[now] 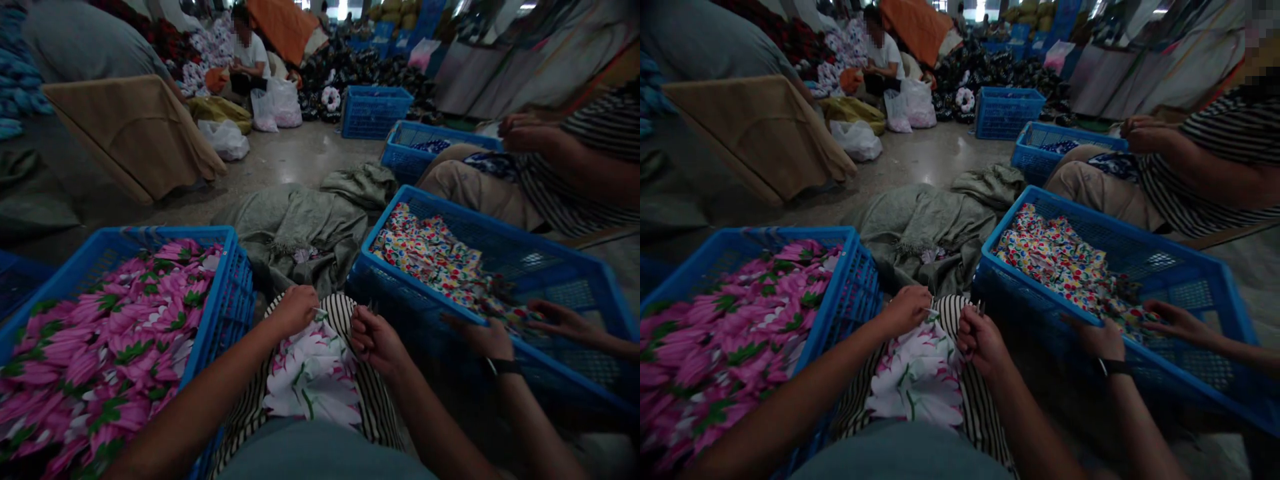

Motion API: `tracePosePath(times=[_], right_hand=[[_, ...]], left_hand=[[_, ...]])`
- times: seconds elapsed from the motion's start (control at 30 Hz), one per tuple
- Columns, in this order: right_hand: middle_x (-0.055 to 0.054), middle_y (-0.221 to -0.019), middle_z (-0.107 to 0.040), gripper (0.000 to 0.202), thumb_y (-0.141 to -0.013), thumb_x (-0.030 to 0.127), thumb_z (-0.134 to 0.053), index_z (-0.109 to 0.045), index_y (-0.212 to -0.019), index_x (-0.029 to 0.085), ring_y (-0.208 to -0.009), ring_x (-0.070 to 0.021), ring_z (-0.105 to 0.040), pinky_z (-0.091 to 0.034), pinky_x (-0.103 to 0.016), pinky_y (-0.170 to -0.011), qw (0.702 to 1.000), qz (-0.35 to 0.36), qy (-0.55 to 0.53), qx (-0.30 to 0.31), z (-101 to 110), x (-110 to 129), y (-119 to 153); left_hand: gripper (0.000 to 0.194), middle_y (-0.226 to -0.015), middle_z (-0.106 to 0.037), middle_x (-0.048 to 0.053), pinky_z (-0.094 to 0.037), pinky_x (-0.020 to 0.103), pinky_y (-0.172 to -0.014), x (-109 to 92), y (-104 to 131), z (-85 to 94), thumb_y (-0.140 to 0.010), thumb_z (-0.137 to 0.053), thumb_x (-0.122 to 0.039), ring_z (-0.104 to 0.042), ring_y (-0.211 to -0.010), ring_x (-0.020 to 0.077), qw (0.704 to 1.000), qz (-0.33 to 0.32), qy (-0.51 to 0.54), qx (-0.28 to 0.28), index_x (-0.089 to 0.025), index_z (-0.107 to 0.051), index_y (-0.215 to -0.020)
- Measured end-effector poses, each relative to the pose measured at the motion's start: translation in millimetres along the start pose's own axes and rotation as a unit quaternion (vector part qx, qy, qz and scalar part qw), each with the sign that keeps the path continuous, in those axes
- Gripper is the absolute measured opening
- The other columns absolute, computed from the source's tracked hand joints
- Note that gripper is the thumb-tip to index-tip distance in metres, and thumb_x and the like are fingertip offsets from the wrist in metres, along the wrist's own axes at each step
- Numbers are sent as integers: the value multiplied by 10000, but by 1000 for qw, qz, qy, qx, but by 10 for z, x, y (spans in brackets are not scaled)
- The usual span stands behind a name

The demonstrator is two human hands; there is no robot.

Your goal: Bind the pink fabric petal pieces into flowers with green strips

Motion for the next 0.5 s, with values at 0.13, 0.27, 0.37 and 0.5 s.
tracePosePath(times=[0.13, 0.27, 0.37, 0.5], right_hand=[[45, -591, -535, 279, -709, 416, -608, -501, -761, 164, -309, -16, -277, -253, -160, -289, 979, 101, 162, -75, -6, 11, 10], [-24, -867, -616, 411, -637, 277, -675, -513, -1001, 173, -488, -78, -493, -409, -206, -440, 943, 185, 273, -51, -326, -39, -121], [-37, -870, -628, 238, -720, 233, -589, -571, -951, 175, -771, -175, -582, -463, -299, -698, 920, 238, 311, -15, -580, -40, -135], [15, -1094, -565, 312, -758, 224, -586, -554, -1046, 342, -1009, -200, -515, -443, -339, -814, 894, 235, 377, 47, -724, 147, 6]], left_hand=[[145, -580, -505, -23, -383, 247, -574, -49, -45, 168, -740, -466, -252, -495, -591, 137, 993, 76, 53, -68, -183, -484, -615], [183, -601, -476, -34, -380, 224, -542, -153, 46, 231, -768, -442, -336, -482, -584, 127, 970, 157, 115, -146, -190, -437, -659], [208, -567, -449, -47, -378, 220, -506, -268, 177, 152, -761, -469, -365, -468, -531, 118, 959, 169, 154, -166, -198, -416, -648], [260, -535, -484, -39, -390, 259, -492, -185, 361, 114, -694, -579, -422, -493, -519, 148, 916, 252, 258, -178, -204, -470, -606]])
Point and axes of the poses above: each hand's wrist, its own y-axis away from the middle knuckle, its own z-axis out of the back of the hand, x = y × z, the point moved 4 cm from there along -y, towards the middle knuckle
